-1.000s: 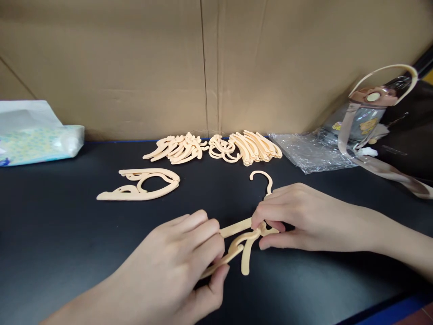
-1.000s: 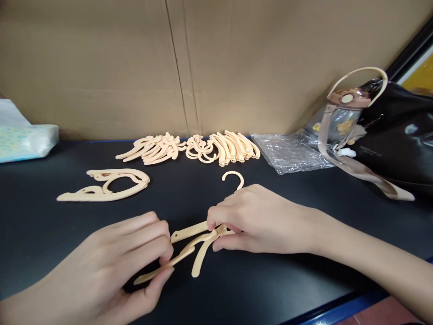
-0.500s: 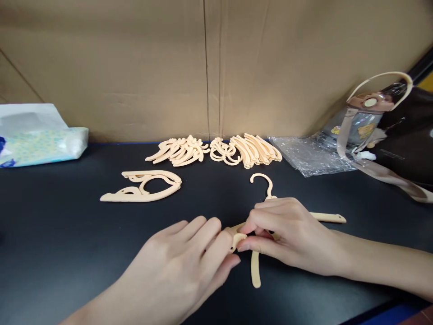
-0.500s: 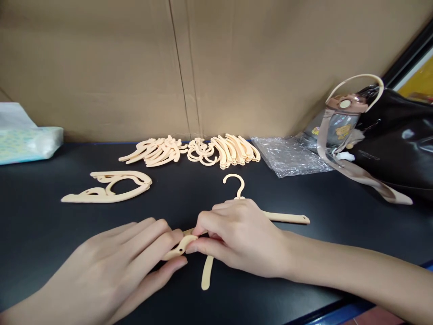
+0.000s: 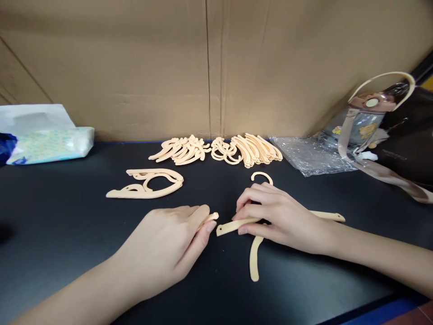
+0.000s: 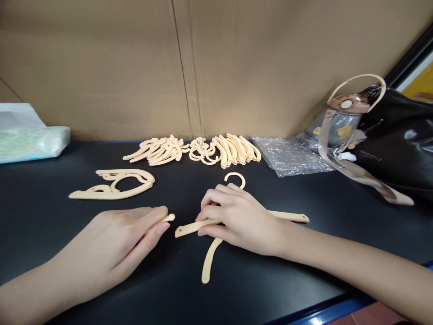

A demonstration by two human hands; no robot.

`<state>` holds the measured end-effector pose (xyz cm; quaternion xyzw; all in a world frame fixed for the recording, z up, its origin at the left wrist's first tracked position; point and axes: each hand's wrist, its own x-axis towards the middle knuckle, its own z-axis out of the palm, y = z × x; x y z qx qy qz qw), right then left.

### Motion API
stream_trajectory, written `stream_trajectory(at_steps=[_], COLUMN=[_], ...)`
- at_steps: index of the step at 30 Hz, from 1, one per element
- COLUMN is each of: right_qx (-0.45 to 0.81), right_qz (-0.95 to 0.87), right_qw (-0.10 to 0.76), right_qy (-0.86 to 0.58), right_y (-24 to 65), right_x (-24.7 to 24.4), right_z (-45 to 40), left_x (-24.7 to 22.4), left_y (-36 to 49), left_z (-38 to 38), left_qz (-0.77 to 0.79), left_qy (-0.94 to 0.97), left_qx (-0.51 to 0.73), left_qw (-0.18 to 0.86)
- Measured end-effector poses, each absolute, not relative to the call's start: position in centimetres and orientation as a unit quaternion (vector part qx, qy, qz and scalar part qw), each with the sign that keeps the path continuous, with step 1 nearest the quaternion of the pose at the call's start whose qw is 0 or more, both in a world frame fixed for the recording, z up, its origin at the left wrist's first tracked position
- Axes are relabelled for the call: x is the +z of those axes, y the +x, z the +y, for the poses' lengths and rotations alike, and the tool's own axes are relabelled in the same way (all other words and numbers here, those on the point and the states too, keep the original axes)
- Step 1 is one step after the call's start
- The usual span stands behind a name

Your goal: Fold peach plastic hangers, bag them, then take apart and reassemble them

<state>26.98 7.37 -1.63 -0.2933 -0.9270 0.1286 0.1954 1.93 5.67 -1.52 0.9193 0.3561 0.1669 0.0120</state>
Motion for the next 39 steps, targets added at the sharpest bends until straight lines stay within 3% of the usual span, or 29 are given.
stream_trajectory(at_steps=[4, 11, 25, 39], right_qx=[0.168, 0.226, 0.292, 0.307], right_qz=[-0.917, -0.898, -0.880, -0.876], right_qw=[0.213, 0.243, 0.245, 0.251], right_qy=[-0.293, -0.288, -0.282, -0.275], right_y=[27.0, 26.8, 26.7, 26.7], right_x=[-1.8, -1.9, -2.2, -2.3], right_z=[7.5, 7.2, 7.3, 7.1], left_x=[-1.3, -2.7, -2.8, -1.9], left_y=[2.0, 1.8, 1.9, 2.3], left_z=[5.8, 6.0, 6.0, 6.1], left_qz=[0.373, 0.351, 0.337, 0.306], left_qy=[0.915, 0.922, 0.926, 0.948], left_qx=[0.146, 0.160, 0.169, 0.078], left_qw=[0.044, -0.010, 0.008, -0.043])
